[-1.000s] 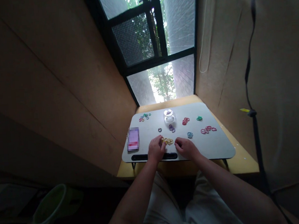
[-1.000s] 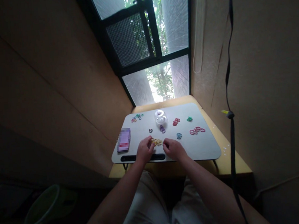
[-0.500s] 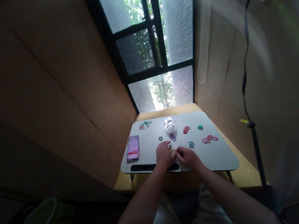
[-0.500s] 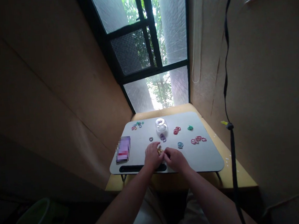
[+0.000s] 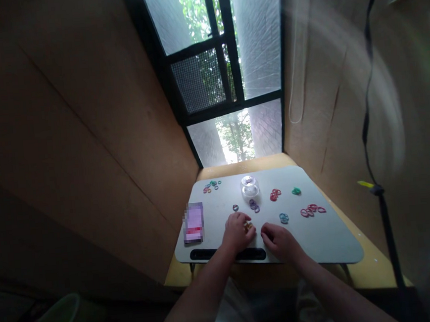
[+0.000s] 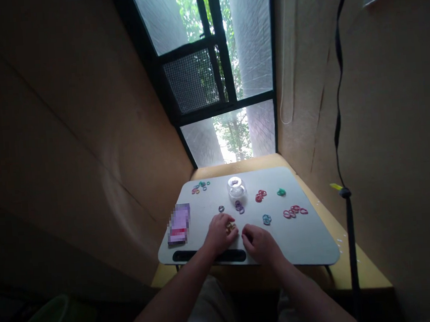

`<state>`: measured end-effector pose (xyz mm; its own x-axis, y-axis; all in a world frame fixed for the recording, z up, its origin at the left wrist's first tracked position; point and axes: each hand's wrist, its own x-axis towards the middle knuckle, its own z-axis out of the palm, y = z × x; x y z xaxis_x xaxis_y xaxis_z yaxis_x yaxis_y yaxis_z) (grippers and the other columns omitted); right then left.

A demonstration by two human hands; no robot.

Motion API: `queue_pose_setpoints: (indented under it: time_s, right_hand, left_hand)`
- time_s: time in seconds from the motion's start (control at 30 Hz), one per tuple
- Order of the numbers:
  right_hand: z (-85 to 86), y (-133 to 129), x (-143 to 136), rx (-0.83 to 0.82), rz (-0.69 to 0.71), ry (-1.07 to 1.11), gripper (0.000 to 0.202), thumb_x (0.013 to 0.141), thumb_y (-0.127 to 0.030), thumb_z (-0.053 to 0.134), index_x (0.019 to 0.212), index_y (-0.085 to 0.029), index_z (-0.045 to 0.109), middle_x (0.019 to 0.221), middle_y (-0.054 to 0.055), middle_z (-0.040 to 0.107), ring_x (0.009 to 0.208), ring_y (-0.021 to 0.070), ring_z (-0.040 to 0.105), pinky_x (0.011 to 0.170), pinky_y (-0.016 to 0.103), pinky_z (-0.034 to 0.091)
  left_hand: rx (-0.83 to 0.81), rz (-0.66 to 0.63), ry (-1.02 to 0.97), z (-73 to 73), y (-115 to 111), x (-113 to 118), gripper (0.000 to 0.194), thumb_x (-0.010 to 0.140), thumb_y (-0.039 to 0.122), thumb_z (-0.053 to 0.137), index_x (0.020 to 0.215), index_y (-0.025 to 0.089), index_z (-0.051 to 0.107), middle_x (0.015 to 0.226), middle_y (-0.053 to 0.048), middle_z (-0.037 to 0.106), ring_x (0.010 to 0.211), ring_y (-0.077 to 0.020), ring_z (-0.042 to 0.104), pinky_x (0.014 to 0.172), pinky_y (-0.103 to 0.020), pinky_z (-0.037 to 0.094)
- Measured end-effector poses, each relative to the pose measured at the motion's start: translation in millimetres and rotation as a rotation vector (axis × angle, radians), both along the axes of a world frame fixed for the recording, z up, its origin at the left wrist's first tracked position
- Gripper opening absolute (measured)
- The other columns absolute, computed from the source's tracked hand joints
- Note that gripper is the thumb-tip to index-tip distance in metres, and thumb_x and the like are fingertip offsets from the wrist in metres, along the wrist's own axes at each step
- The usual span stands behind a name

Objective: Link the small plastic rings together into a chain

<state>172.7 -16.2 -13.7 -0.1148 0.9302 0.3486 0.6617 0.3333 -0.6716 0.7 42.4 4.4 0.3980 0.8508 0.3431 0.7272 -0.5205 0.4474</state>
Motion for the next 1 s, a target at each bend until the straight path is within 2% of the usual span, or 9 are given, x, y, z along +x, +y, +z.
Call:
queue_pose_setpoints:
  time_s: [0.1, 0.2, 0.27, 0.3, 0.43, 0.57, 0.77, 1.0]
  right_hand:
    - [1.9, -1, 0, -0.017, 0.004, -0.004, 0.015, 0.085, -0.024, 0.046, 0.073, -0.02, 0.053, 0.066, 0.0, 0.057, 0.061, 0.015, 0.051, 0.06, 0.026, 0.037]
    - [2.4, -2, 0, -0.028, 0.021, -0.005, 0.014, 0.084, -0.024, 0.046, 0.074, -0.02, 0.055, 0.066, 0.0, 0.057, 0.061, 0.0151, 0.051, 0.06, 0.026, 0.037]
    - [1.8, -2, 1, -0.037, 0.034, -0.009, 0.014, 0.084, -0.024, 0.046, 0.074, -0.02, 0.056, 0.067, 0.0, 0.058, 0.061, 0.0153, 0.051, 0.06, 0.026, 0.037]
    - [1.3, -2, 1, -0.041, 0.039, -0.012, 0.014, 0.084, -0.024, 0.046, 0.074, -0.02, 0.056, 0.067, 0.001, 0.058, 0.062, 0.0154, 0.051, 0.06, 0.026, 0.037]
    - [-0.3, 0, 1, -0.056, 0.051, -0.015, 0.013, 0.083, -0.023, 0.046, 0.073, -0.02, 0.055, 0.067, 0.002, 0.058, 0.062, 0.0156, 0.051, 0.059, 0.026, 0.036]
    - [-0.5, 1, 1, -0.07, 0.064, -0.018, 0.013, 0.083, -0.023, 0.046, 0.074, -0.02, 0.054, 0.067, 0.002, 0.058, 0.061, 0.0156, 0.05, 0.059, 0.027, 0.035]
    - [0.4, 1, 2, -0.075, 0.077, -0.008, 0.011, 0.082, -0.021, 0.047, 0.074, -0.02, 0.055, 0.067, 0.002, 0.058, 0.062, 0.0155, 0.05, 0.059, 0.026, 0.035]
    - [-2.2, 2, 2, -0.089, 0.084, -0.004, 0.009, 0.081, -0.021, 0.048, 0.075, -0.02, 0.054, 0.068, 0.001, 0.058, 0.062, 0.0148, 0.049, 0.06, 0.026, 0.035]
  left_hand:
    - [-0.005, -0.152, 0.033, 14.7, 4, -15, 0.034, 0.072, 0.034, 0.071, 0.103, 0.023, 0.063, 0.107, -0.007, 0.062, 0.106, -0.024, 0.054, 0.094, -0.038, 0.045]
    - [0.0, -0.213, 0.071, 32.5, 22, -34, 0.03, 0.075, 0.033, 0.07, 0.102, 0.023, 0.064, 0.112, -0.007, 0.061, 0.109, -0.0229, 0.054, 0.097, -0.037, 0.044]
    - [0.013, -0.153, 0.118, 42.5, 45, -48, 0.026, 0.078, 0.029, 0.065, 0.102, 0.022, 0.064, 0.111, -0.008, 0.062, 0.107, -0.0222, 0.056, 0.097, -0.036, 0.045]
    - [0.022, -0.081, 0.16, 46.2, 60, -55, 0.025, 0.079, 0.028, 0.064, 0.102, 0.021, 0.064, 0.11, -0.008, 0.063, 0.106, -0.0226, 0.056, 0.098, -0.037, 0.044]
    - [0.021, 0.163, 0.394, 52.2, 119, -80, 0.035, 0.076, 0.029, 0.066, 0.108, 0.016, 0.064, 0.121, -0.013, 0.061, 0.116, -0.0287, 0.052, 0.101, -0.041, 0.041]
    - [0.012, 0.206, 0.552, 49.3, 154, -88, 0.034, 0.081, 0.032, 0.058, 0.11, 0.017, 0.065, 0.124, -0.013, 0.061, 0.113, -0.0285, 0.054, 0.099, -0.039, 0.042]
    - [-0.015, 0.223, 0.622, 43.8, 165, -85, 0.025, 0.083, 0.036, 0.054, 0.095, 0.019, 0.068, 0.108, -0.013, 0.067, 0.102, -0.0283, 0.058, 0.087, -0.038, 0.046]
    - [-0.008, 0.275, 0.546, 42.2, 167, -83, 0.024, 0.088, 0.023, 0.046, 0.093, 0.02, 0.068, 0.102, -0.011, 0.069, 0.096, -0.0243, 0.062, 0.087, -0.034, 0.045]
